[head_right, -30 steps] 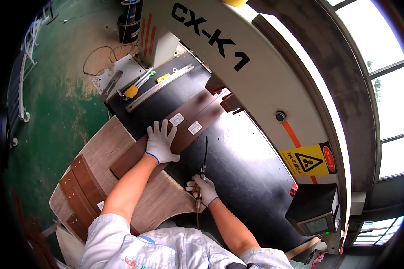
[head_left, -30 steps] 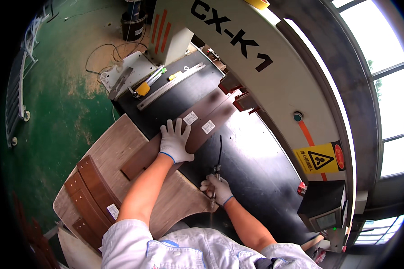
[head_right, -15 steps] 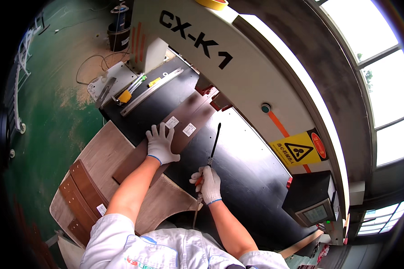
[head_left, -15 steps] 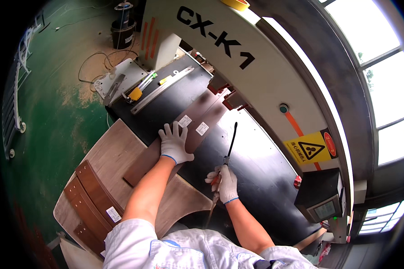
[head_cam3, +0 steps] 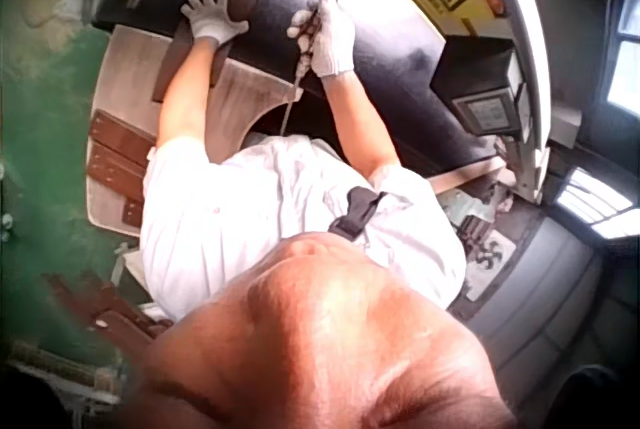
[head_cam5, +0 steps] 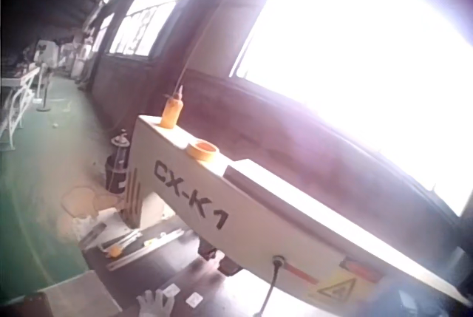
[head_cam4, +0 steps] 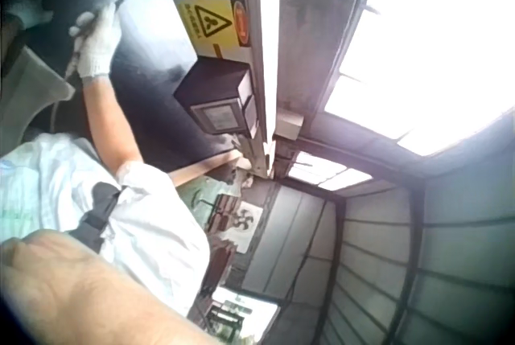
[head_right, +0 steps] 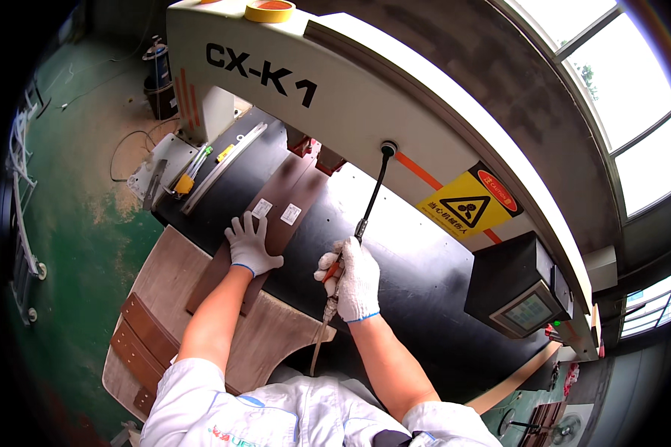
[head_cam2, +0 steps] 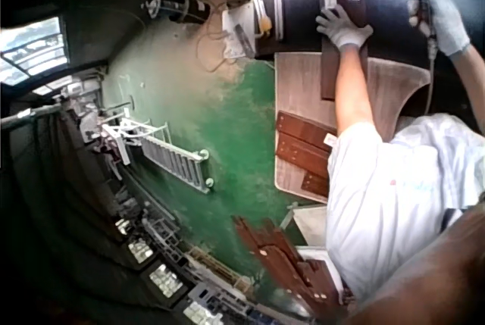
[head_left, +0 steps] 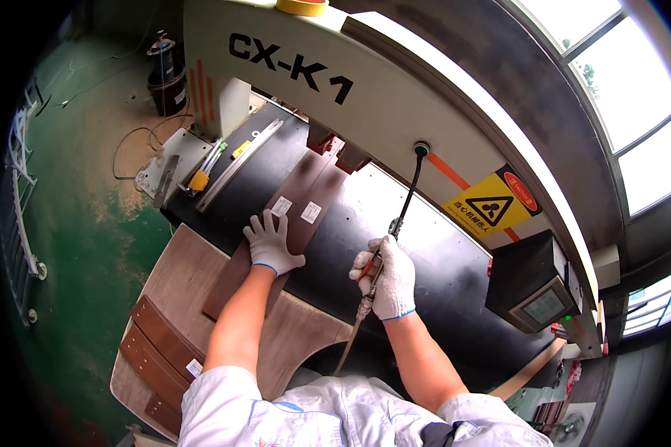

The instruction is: The person places wooden boards into a woodworking machine, uses an air gun to clean the machine and boards, and then removes and stacks the processed boards onto a nearby pile.

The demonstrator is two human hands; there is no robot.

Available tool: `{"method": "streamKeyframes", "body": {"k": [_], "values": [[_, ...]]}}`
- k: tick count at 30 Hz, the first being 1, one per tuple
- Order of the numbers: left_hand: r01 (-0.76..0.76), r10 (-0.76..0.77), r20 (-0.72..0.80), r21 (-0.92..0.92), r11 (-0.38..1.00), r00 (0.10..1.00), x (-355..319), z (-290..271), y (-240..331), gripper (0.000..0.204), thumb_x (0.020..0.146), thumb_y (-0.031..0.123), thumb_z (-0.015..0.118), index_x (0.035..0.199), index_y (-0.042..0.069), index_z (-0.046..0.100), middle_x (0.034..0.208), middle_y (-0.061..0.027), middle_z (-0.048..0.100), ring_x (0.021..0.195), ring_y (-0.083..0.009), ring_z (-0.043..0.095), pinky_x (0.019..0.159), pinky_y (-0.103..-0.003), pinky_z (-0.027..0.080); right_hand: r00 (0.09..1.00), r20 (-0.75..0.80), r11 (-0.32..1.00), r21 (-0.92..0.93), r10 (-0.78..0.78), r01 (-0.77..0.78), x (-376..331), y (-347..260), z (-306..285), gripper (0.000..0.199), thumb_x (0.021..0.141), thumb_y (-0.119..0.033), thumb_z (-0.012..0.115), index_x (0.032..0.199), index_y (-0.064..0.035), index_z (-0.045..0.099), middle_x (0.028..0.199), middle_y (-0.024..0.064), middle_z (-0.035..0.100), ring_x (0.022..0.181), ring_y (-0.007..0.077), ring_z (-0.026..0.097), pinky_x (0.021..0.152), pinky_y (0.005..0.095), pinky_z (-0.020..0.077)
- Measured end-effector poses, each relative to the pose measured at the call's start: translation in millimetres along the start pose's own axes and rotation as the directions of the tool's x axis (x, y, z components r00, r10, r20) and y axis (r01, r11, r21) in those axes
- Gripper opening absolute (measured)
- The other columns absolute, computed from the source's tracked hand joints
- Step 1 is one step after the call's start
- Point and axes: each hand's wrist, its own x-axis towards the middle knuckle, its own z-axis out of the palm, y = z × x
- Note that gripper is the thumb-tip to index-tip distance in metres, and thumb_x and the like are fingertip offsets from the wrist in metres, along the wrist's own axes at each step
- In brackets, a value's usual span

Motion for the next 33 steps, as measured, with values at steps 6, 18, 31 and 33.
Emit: {"method": "streamKeyframes", "body": {"k": [6, 18, 31, 33], "values": [[-0.012, 0.012, 0.001, 0.003, 1.000, 1.000, -3, -4, 2, 0.120, 0.062, 0.064, 0.082, 0.160, 0.014, 0.035, 0.160, -0.0234, 0.030, 0.143, -0.0516, 0.030, 0.113, -0.062, 0.029, 0.998, 0.044, 0.884, -0.467, 0.050, -0.023, -33, -11, -18, 0.029, 0.097, -0.030, 0.072, 0.102, -0.0027, 0.064, 0.082, 0.0039, 0.066, 0.067, 0.0120, 0.063, 0.056, 0.0250, 0.0480], [-0.005, 0.005, -0.014, 0.044, 0.999, 1.000, -5, -1, 10, 0.120, 0.064, 0.064, 0.082, 0.161, 0.013, 0.034, 0.161, -0.0226, 0.030, 0.144, -0.0503, 0.031, 0.114, -0.061, 0.029, 0.950, 0.151, 0.114, -0.986, 0.273, 0.124, -118, 63, -111, 0.055, 0.098, -0.060, 0.063, 0.109, -0.0066, 0.068, 0.091, 0.0220, 0.074, 0.091, 0.0420, 0.073, 0.082, 0.0474, 0.0566], [-0.002, -0.009, -0.155, -0.072, 0.997, 0.988, -173, 80, 23, 0.112, 0.085, 0.066, 0.068, 0.159, -0.009, 0.032, 0.167, -0.0321, 0.026, 0.158, -0.0490, 0.016, 0.130, -0.057, 0.007, 0.961, 0.025, 0.190, -0.981, 0.276, -0.029, -125, 79, -209, 0.055, 0.095, -0.055, 0.068, 0.107, -0.0010, 0.072, 0.095, 0.0232, 0.075, 0.093, 0.0417, 0.073, 0.084, 0.0472, 0.0556], [0.014, -0.039, -0.191, -0.131, 0.991, 0.981, -230, 114, 28, 0.108, 0.087, 0.062, 0.068, 0.159, -0.010, 0.031, 0.167, -0.0322, 0.027, 0.158, -0.0484, 0.015, 0.130, -0.056, 0.006, 0.888, 0.173, 0.169, -0.979, 0.426, 0.110, -131, 93, -239, 0.055, 0.093, -0.053, 0.071, 0.104, 0.0015, 0.072, 0.090, 0.0216, 0.074, 0.088, 0.0387, 0.073, 0.081, 0.0464, 0.0551]]}}
